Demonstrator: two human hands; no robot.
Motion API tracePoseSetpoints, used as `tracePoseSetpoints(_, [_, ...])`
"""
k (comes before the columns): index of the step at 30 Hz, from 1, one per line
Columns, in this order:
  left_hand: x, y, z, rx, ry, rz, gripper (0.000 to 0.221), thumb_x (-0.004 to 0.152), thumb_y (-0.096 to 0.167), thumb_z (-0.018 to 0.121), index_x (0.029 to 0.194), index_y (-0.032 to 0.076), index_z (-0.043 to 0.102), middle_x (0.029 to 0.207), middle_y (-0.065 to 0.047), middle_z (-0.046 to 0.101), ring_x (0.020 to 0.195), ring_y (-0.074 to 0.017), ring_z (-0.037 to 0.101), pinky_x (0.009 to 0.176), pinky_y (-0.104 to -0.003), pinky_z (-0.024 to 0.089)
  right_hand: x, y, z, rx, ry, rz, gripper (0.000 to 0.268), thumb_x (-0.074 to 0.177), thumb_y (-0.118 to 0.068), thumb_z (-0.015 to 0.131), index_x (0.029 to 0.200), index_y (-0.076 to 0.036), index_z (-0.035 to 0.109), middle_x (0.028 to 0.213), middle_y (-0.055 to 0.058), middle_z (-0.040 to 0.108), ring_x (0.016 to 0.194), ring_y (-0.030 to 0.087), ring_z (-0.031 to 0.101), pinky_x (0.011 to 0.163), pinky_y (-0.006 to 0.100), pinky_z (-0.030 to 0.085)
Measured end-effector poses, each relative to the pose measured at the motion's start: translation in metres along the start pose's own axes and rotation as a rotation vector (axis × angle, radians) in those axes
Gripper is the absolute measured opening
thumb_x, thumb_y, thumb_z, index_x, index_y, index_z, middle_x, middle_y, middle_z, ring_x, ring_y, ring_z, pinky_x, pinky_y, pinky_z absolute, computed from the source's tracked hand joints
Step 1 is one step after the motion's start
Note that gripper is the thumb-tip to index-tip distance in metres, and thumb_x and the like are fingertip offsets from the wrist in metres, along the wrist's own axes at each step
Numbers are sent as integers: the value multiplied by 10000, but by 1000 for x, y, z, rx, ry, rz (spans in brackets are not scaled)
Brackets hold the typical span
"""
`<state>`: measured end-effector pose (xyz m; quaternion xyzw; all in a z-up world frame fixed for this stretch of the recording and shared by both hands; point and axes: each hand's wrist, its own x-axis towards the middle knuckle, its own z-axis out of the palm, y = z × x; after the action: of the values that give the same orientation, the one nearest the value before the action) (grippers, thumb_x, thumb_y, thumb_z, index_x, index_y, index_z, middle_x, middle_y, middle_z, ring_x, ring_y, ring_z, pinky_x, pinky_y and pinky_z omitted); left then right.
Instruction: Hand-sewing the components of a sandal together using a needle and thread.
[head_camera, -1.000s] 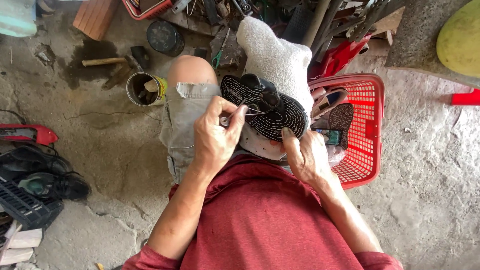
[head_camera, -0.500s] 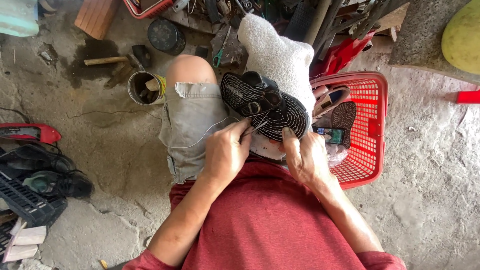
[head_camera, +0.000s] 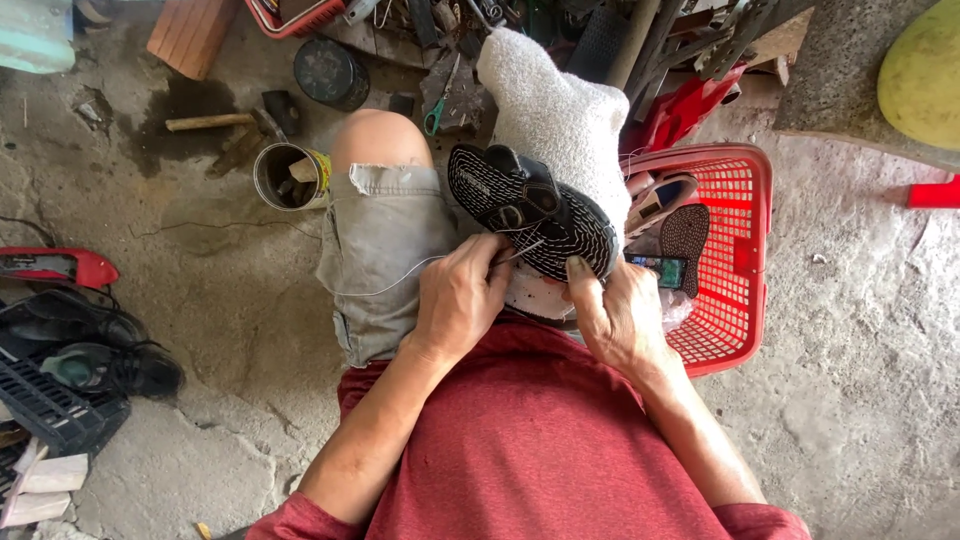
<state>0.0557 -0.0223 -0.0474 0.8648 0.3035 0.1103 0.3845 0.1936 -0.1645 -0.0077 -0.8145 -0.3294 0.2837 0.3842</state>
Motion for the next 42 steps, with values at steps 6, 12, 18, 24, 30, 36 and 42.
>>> tracePoseSetpoints(6, [4, 2, 2, -126, -32, -114, 69, 825, 129, 699, 873, 136, 649, 636, -62, 645, 628, -330, 707, 525, -441, 548, 0, -5, -1, 9, 29, -154, 285, 942, -292, 693, 808, -71, 574, 585, 133, 611, 569, 294, 678, 554, 376, 531])
tracePoseSetpoints(12, [-5, 20, -40, -1296, -406, -454, 137, 841, 125, 588, 821, -9, 609, 375, -27, 338, 294, -94, 339, 298, -226, 331, -2, 0, 9, 35, -40, -127, 249, 885, -288, 749, 871, -88, 600, 594, 120, 659, 561, 303, 713, 537, 408, 559])
tracePoseSetpoints(18, [-41, -13, -56, -1470, -213, -393, 105, 875, 24, 568, 902, -73, 597, 349, -47, 326, 260, -112, 340, 272, -236, 317, 1, -44, 13, 8, -240, -178, 483, 861, -391, 810, 1027, 31, 643, 753, 217, 758, 693, 384, 776, 892, 670, 508])
tracePoseSetpoints(24, [-48, -10, -51, -1681, -126, -401, 121, 856, 10, 601, 921, -93, 597, 357, -37, 358, 275, -87, 340, 286, -235, 341, 0, -46, 17, -40, -281, -201, 621, 813, -548, 826, 1085, -20, 644, 838, 179, 771, 742, 347, 782, 726, 489, 637])
tracePoseSetpoints(30, [-34, -12, -69, -1679, -5, -385, 81, 926, 29, 560, 977, -34, 562, 381, 19, 302, 289, -47, 329, 306, -201, 349, 0, -44, 9, -27, -291, -160, 501, 844, -444, 830, 1063, -41, 630, 815, 167, 780, 739, 322, 793, 701, 464, 640])
tracePoseSetpoints(36, [-55, 22, -90, -1566, -530, -220, 23, 801, -32, 640, 789, -50, 634, 394, -66, 498, 306, -67, 400, 305, -192, 319, -7, -1, -6, -153, -165, -50, 382, 850, -419, 777, 992, -92, 641, 667, 155, 718, 699, 358, 759, 647, 483, 600])
tracePoseSetpoints(42, [-49, -19, -85, -1313, -157, -237, 110, 952, 12, 578, 1001, -51, 654, 488, -103, 588, 349, -96, 488, 328, -199, 401, 4, 11, -12, -3, -156, 32, 258, 880, -360, 728, 866, -117, 640, 583, 85, 711, 628, 254, 751, 680, 381, 592])
